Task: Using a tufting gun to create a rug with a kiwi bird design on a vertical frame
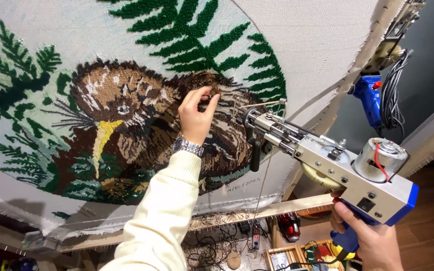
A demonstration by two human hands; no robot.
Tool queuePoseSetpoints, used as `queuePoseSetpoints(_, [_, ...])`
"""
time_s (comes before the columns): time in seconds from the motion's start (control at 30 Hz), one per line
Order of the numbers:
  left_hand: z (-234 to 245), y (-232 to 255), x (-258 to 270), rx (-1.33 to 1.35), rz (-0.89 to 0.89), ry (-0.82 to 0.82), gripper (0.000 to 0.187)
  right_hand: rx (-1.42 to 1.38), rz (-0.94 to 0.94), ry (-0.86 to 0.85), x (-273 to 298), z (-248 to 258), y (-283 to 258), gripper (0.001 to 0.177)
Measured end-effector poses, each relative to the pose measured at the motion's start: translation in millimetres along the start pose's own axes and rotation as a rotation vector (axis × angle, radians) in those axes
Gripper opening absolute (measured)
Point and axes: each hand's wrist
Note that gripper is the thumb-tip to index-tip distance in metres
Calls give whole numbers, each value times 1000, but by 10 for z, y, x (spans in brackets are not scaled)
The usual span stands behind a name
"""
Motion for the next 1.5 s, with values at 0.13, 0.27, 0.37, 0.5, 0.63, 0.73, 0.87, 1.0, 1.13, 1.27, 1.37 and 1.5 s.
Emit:
queuePoseSetpoints(0.13, [-200, -269, 102, -292, -147, 12, 42, -4, 24, -3, 21, -22, 24, 41])
queuePoseSetpoints(0.27, [-299, -208, 318, -763, -203, -215, 70, 17, 28, 28, 41, -58, 33, 43])
queuePoseSetpoints(0.37, [-373, -253, 472, -971, -134, -409, 89, 23, 19, 43, 54, -98, 28, 42])
queuePoseSetpoints(0.5, [-425, -256, 559, -906, -138, -486, 90, 36, 17, 45, 68, -158, -12, 37])
queuePoseSetpoints(0.63, [-434, -262, 775, -777, -187, -549, 60, 65, -31, 78, 77, -221, -48, 35])
queuePoseSetpoints(0.73, [-424, -79, 987, -233, -75, -398, 41, 33, -2, 42, 61, -213, -18, 33])
queuePoseSetpoints(0.87, [-418, 242, 1055, 702, 403, -408, 43, 17, -10, 49, 22, -235, 15, 36])
queuePoseSetpoints(1.0, [-406, 438, 987, 841, 844, -685, 66, 20, 7, 53, 39, -284, -18, 36])
queuePoseSetpoints(1.13, [-366, 690, 813, 649, 946, -686, 35, 23, -18, 62, 59, -328, -74, 41])
queuePoseSetpoints(1.27, [-324, 739, 732, 532, 987, -747, 50, 48, -15, 48, 34, -316, -92, 34])
queuePoseSetpoints(1.37, [-279, 856, 642, 482, 988, -745, 45, 17, -5, 22, 38, -307, -99, 34])
queuePoseSetpoints(1.5, [-292, 799, 657, 416, 962, -783, 44, 38, -32, 102, 117, -446, -277, 49])
Point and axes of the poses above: each hand's wrist, its own x-axis away from the middle knuckle, its own z-axis out of the back of the hand, y = z × x, and after that the axes turned 10 degrees about x, right-handed
